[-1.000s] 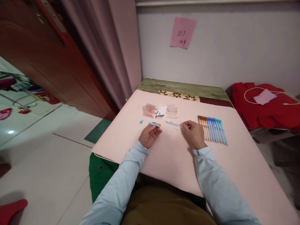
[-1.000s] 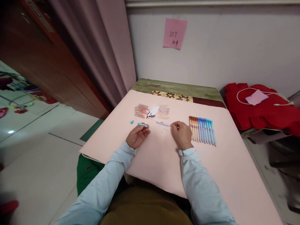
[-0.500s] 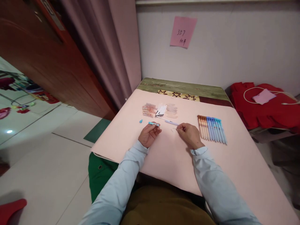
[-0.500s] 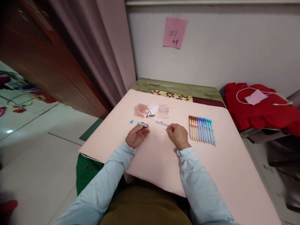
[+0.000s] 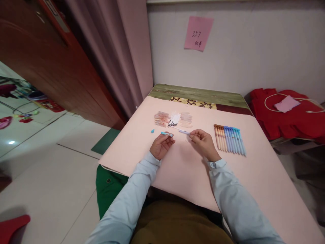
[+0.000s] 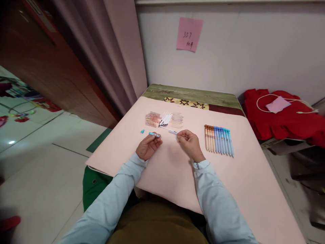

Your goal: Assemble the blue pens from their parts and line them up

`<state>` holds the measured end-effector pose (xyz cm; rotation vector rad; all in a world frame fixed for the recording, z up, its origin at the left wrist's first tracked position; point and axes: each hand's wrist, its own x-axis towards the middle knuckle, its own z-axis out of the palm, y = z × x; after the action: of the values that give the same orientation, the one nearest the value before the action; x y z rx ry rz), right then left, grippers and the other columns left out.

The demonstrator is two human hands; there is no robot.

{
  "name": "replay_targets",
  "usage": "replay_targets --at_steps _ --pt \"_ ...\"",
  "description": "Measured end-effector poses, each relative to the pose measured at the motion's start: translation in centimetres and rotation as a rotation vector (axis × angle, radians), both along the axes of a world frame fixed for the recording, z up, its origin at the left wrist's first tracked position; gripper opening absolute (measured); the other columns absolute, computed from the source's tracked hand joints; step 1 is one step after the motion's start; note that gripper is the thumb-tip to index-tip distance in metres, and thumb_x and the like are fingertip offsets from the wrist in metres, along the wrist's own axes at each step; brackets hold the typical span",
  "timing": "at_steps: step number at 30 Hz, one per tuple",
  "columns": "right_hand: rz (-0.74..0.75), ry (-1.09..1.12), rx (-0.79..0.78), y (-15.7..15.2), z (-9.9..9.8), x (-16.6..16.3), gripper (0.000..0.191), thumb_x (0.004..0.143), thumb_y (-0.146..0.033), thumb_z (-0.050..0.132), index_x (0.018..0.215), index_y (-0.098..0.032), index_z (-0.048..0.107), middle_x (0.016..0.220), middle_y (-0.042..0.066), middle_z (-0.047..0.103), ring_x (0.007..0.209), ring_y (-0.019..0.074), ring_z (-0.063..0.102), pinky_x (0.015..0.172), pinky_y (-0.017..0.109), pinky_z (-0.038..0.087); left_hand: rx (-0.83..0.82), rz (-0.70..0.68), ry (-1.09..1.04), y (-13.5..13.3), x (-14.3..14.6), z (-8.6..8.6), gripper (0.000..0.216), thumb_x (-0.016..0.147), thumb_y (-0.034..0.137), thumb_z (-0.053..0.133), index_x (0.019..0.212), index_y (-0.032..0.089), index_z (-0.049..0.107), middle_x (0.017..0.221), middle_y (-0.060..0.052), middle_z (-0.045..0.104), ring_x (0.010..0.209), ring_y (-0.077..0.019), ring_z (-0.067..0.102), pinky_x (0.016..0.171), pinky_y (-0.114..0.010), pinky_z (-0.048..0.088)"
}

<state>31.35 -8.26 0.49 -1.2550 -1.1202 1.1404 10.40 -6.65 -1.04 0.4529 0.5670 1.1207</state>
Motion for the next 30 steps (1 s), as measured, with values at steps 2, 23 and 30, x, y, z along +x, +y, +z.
replay_targets --at_steps 2,23,30 --pt "0.01 0.025 0.006 -0.1 0.2 -0.1 0.025 0.068 -0.037 0.074 0.082 -0.018 0.065 0.061 -0.003 0.057 0.056 0.0099 0.048 0.052 0.022 0.037 -0.003 0.001 -0.002 0.0 0.0 0.0 0.009 0.081 0.012 0.066 0.089 0.014 0.063 0.086 -0.003 0.066 0.072 -0.0104 0.064 0.078 -0.028 0.056" --pt "0.166 0.302 -0.161 -0.7 -0.6 -1.8 0.03 0.068 -0.036 0.079 0.087 -0.019 0.064 0.07 -0.001 0.065 0.064 0.0121 0.063 0.062 0.025 0.051 0.088 -0.022 0.168 -0.2 0.7 -0.3 0.019 0.073 0.019 0.077 0.086 0.012 0.066 0.085 -0.005 0.07 0.071 -0.0113 0.065 0.079 -0.029 0.053" --pt "0.211 0.269 -0.1 -0.8 -1.2 -2.5 0.026 0.07 -0.032 0.078 0.09 -0.019 0.067 0.069 -0.003 0.062 0.061 0.0095 0.056 0.061 0.024 0.046 0.075 0.055 0.175 -1.0 1.9 -0.3 0.023 0.07 0.022 0.079 0.085 0.014 0.064 0.081 -0.003 0.069 0.07 -0.0112 0.063 0.077 -0.029 0.053"
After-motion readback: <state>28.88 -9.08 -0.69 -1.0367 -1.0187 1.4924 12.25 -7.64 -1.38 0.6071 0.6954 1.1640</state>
